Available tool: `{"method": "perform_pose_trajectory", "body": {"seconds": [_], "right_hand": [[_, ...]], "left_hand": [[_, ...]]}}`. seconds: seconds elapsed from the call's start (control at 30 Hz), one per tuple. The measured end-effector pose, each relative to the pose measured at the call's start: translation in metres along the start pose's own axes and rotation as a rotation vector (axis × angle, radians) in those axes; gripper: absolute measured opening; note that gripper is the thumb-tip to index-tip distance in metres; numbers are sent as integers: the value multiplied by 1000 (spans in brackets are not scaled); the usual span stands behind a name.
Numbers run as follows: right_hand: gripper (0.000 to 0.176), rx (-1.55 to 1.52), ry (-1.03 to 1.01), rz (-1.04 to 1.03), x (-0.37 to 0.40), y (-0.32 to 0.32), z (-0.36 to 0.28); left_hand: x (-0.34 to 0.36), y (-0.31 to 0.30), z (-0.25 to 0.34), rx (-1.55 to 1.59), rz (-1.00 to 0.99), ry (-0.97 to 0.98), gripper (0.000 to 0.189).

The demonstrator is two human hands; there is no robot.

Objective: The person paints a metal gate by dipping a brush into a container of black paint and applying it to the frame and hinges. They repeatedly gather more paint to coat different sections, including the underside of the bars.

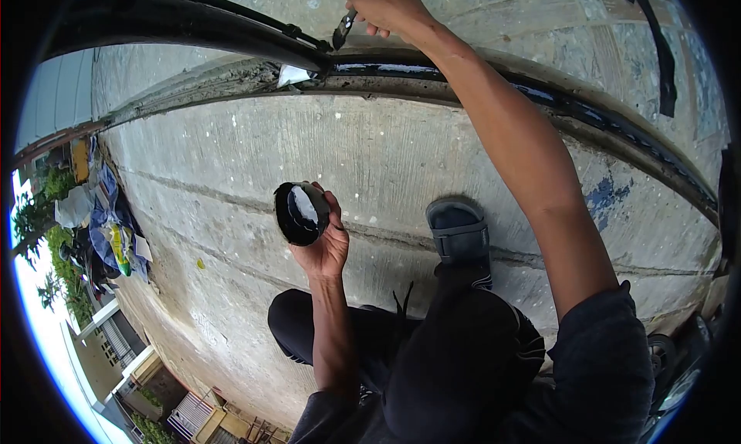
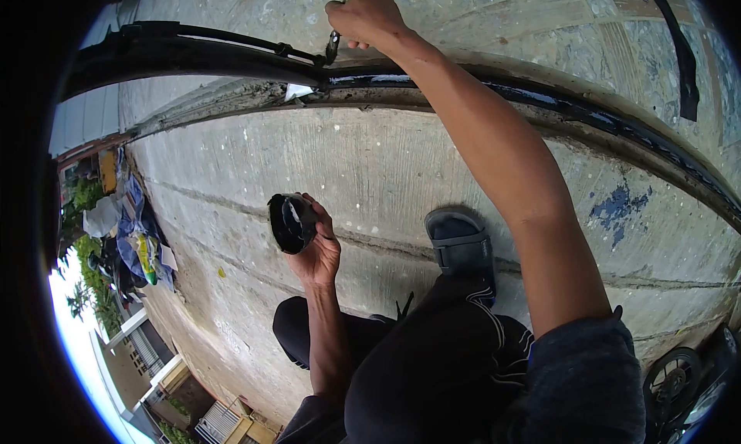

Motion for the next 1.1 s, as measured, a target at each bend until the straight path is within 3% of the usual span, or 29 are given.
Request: {"method": "perform_pose_trajectory", "body": {"seconds": [0.2,0.23,0.33,0.43,0.53,0.63,0.73,0.83,1.03,1.1], "right_hand": [[23,-12,-224,-138,18,-19,-20],[18,137,-200,-202,10,-12,-14],[16,393,-605,-110,17,2,-21],[15,491,-635,-73,15,17,-13],[29,496,-385,-215,0,38,9],[41,541,-381,-198,-7,50,16],[40,416,-335,-171,-8,53,25],[34,260,-106,-144,-8,46,44],[22,291,-41,-70,-14,47,49],[18,197,-160,22,-14,36,41]], "left_hand": [[4,0,2,21,4,-13,50],[4,0,3,18,4,-12,50],[4,1,4,9,-9,-21,49],[6,3,5,-7,-30,-16,50],[8,6,5,-11,-33,-16,51],[11,7,8,-15,-25,-3,52],[12,4,13,-20,-14,15,52],[11,3,15,-20,-14,18,52],[8,6,6,-21,-23,1,51],[8,3,7,-28,-24,10,51]]}}
Point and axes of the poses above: each hand's wrist, its own x-axis away from the middle knuckle, its own y-axis out of the palm, z = x × y, the point moved 8 cm from there along -x, towards the middle knuckle, and after that the axes turned 2 degrees about -x, right-handed, at the moved point
